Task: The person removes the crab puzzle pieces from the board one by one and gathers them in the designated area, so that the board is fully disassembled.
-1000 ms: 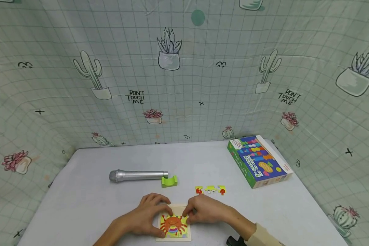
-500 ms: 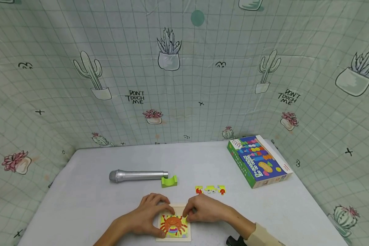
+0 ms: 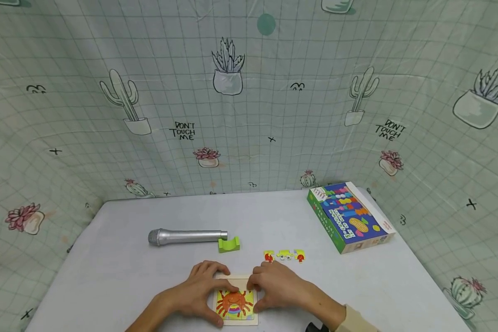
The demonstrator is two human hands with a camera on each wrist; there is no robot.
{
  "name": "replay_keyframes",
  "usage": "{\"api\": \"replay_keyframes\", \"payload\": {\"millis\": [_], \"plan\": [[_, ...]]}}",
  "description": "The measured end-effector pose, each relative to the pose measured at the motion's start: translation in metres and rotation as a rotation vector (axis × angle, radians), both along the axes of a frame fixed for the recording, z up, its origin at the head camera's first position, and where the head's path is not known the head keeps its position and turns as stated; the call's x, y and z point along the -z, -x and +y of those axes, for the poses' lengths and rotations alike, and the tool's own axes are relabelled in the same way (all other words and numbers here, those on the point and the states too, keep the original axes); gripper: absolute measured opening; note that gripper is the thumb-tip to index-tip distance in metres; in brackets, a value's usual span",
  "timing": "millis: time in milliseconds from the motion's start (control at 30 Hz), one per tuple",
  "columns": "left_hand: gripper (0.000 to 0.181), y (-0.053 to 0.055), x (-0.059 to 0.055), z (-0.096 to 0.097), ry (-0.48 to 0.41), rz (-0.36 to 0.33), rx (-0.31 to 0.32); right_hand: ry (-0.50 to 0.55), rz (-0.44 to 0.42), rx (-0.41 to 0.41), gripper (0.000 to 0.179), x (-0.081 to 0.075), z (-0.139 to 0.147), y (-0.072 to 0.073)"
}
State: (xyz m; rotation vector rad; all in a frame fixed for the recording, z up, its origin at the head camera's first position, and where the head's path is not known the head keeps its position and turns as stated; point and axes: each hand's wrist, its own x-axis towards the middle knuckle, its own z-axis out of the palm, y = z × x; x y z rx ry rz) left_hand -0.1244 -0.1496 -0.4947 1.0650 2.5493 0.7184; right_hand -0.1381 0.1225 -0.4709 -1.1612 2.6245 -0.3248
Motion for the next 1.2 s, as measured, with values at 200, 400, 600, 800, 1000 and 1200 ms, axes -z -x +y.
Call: {"api": "replay_keyframes", "payload": {"millis": [200, 400, 600, 800, 1000, 1200], "plan": [[0.064, -0.002, -0.001, 0.001, -0.001, 0.021, 0.004, 0.022, -0.077, 0.009, 0.027, 0.002, -0.001, 0.000], [0.061, -0.003, 0.001, 0.001, -0.003, 0.036, -0.004, 0.116, -0.229, 0.062, 0.016, 0.005, 0.001, 0.004], [0.060, -0.002, 0.002, 0.001, 0.020, 0.057, -0.010, 0.215, -0.297, 0.095, 0.010, 0.010, 0.002, 0.009], [0.060, 0.000, -0.002, 0.001, 0.060, 0.031, -0.006, 0.248, -0.300, 0.121, 0.011, 0.013, 0.001, 0.010], [0.036, 0.000, -0.002, 0.008, 0.032, 0.068, -0.036, 0.256, -0.304, 0.139, 0.012, 0.013, -0.001, 0.009], [0.027, -0.002, 0.005, 0.026, -0.022, 0.152, -0.133, 0.257, -0.317, 0.154, 0.012, 0.013, -0.002, 0.009]]}}
